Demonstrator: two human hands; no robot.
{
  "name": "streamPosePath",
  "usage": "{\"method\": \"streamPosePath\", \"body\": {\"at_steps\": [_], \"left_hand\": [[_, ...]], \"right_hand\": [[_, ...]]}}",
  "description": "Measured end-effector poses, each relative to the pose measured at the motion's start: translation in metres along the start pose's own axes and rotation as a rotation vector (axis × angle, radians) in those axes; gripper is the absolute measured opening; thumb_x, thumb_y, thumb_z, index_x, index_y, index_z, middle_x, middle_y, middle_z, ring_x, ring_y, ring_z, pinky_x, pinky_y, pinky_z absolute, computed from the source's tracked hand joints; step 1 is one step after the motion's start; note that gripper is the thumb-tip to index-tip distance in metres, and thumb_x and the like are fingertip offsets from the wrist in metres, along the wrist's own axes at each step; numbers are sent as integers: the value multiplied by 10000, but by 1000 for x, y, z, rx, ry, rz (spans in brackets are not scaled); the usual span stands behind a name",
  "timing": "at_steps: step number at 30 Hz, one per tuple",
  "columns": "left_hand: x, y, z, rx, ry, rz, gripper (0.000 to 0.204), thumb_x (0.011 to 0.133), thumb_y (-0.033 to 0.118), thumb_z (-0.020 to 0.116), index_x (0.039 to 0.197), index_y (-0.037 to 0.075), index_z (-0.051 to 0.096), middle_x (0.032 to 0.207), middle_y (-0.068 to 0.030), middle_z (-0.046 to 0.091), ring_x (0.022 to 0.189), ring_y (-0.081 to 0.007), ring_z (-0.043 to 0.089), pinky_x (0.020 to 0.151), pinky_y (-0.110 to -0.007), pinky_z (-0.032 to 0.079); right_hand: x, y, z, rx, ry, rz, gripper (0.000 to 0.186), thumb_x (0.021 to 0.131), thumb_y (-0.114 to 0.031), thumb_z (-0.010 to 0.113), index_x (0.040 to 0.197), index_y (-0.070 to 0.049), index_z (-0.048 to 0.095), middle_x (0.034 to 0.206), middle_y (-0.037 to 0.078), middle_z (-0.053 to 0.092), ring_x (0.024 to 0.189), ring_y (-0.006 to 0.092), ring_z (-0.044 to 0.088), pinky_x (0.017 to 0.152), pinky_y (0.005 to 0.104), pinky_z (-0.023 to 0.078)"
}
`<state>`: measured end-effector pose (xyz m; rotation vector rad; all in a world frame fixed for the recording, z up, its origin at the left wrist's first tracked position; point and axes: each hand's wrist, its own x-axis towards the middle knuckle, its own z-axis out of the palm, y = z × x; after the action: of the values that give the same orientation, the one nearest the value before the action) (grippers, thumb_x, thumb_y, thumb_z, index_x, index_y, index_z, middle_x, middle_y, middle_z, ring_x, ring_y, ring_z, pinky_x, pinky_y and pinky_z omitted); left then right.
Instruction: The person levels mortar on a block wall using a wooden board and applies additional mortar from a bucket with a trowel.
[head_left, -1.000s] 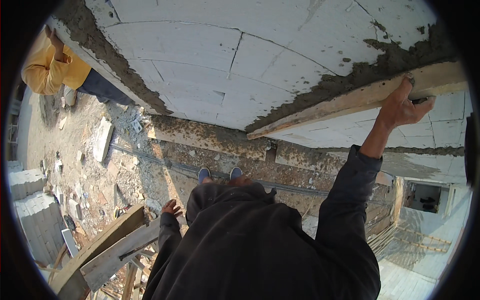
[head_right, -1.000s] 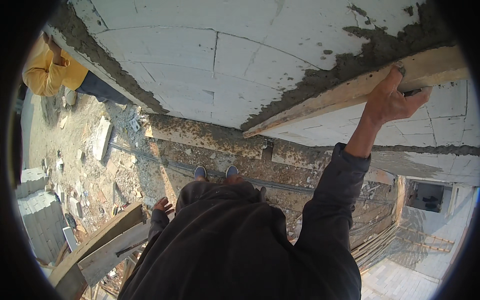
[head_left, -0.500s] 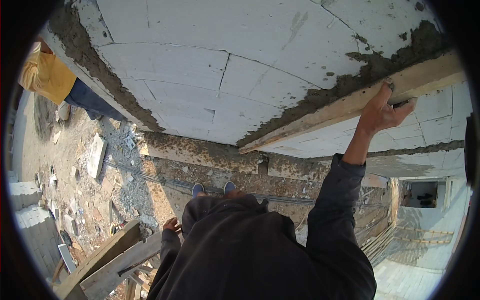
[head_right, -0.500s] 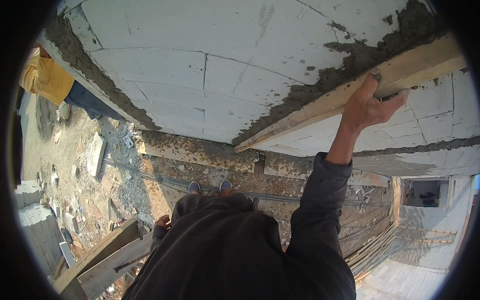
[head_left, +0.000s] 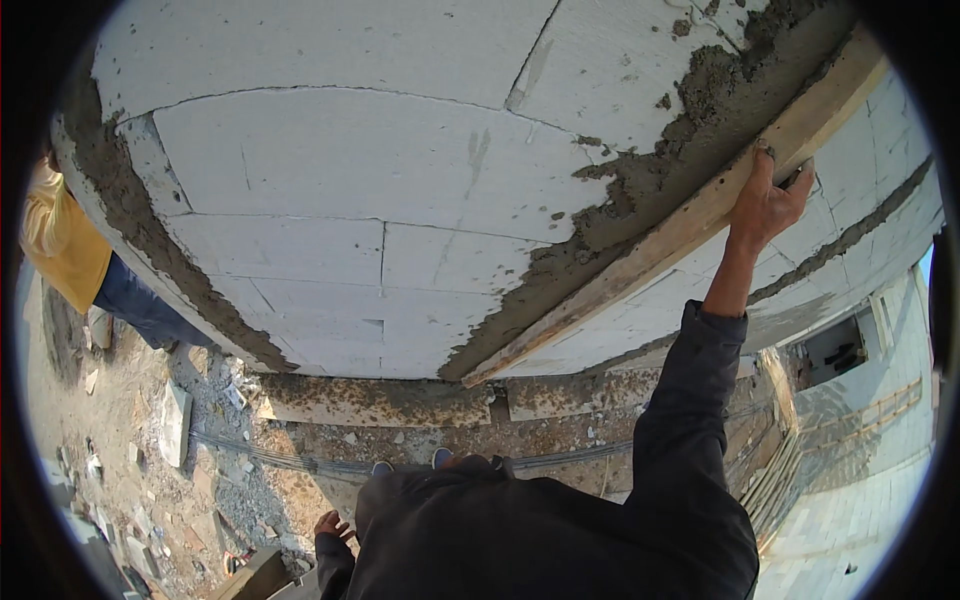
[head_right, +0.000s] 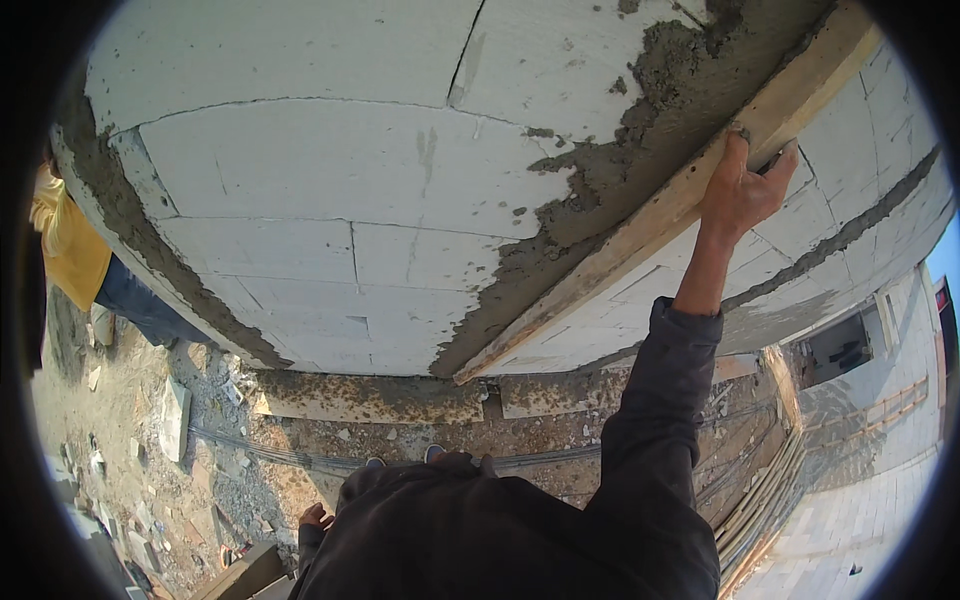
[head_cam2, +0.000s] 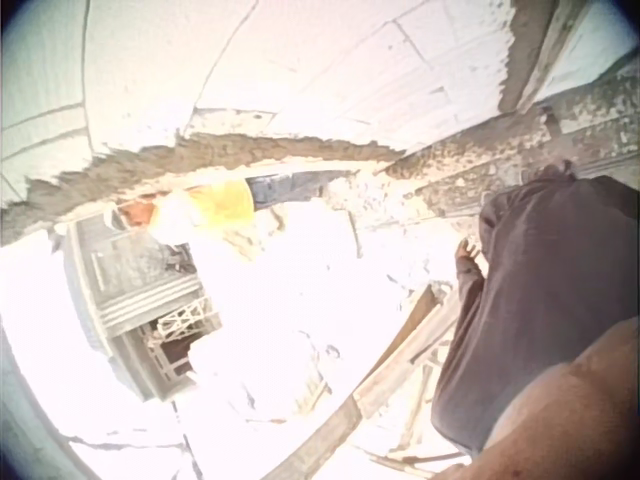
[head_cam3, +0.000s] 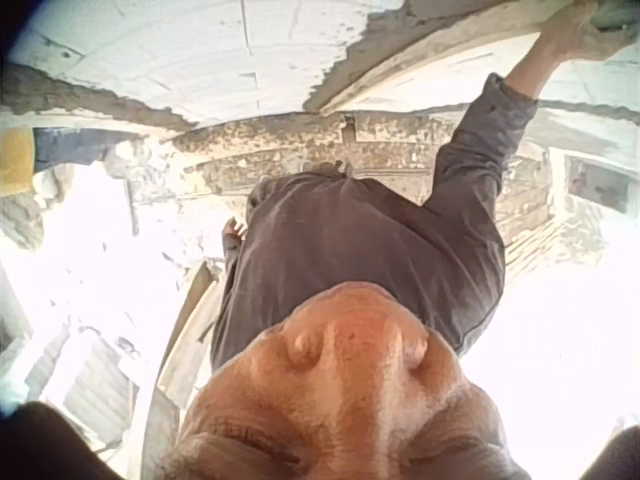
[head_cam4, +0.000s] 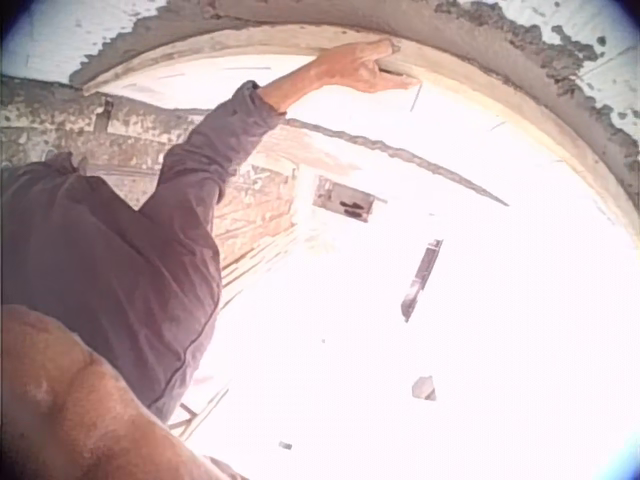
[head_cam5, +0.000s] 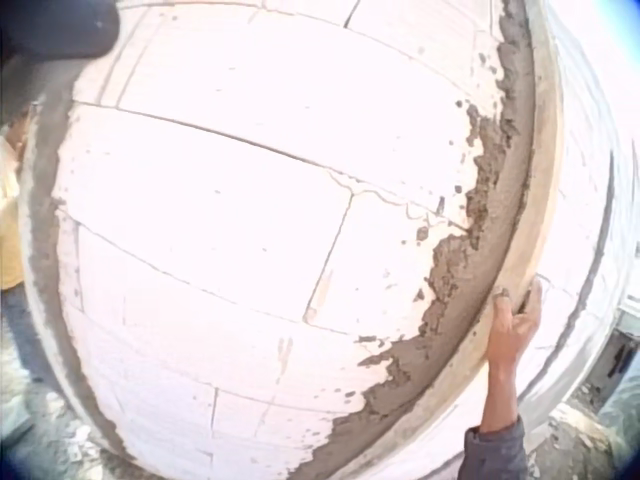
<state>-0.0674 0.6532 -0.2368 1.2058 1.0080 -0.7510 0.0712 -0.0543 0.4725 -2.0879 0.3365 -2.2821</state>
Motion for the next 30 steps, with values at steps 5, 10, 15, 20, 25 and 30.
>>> {"method": "streamPosePath", "body": {"at_steps": [5,10,15,20,25,30], "left_hand": [[-6,-11,-8,50,-70,34,426,939,312,748,1311,140,632,1148,-98,640,877,-363,680,650,-553,602],[-14,2,-7,183,-49,29,427,947,306,736,1324,139,622,1146,-99,641,884,-363,680,659,-558,603],[26,73,86,279,-174,63,429,955,307,724,1334,140,612,1162,-105,638,898,-367,679,676,-562,601],[30,147,115,322,-167,142,431,963,309,712,1345,141,601,1178,-110,635,913,-370,678,693,-567,600],[-10,186,120,274,-175,220,433,971,310,701,1355,142,591,1194,-115,632,928,-374,678,710,-571,598],[23,181,134,323,-216,181,435,979,312,689,1365,143,580,1210,-120,628,943,-378,677,727,-576,596]], "right_hand": [[-50,-17,5,58,-24,32,590,886,-90,733,1395,100,503,1200,233,661,1014,268,668,870,371,556],[-136,-37,13,-14,-92,69,686,902,-109,734,1463,122,414,1347,330,582,1154,420,655,945,444,543],[-117,-57,-6,0,-76,64,692,878,-70,733,1471,104,420,1217,316,660,1024,413,717,864,432,573],[-68,-48,4,2,12,47,693,850,-51,728,1468,80,443,1200,296,679,1030,395,729,846,416,579],[28,-39,6,-4,56,45,684,851,-139,717,1455,71,475,1234,290,677,1033,428,714,882,432,567],[80,-29,-12,-43,-41,118,700,837,-136,731,1452,81,476,1249,309,667,1075,430,703,907,425,556]]}}
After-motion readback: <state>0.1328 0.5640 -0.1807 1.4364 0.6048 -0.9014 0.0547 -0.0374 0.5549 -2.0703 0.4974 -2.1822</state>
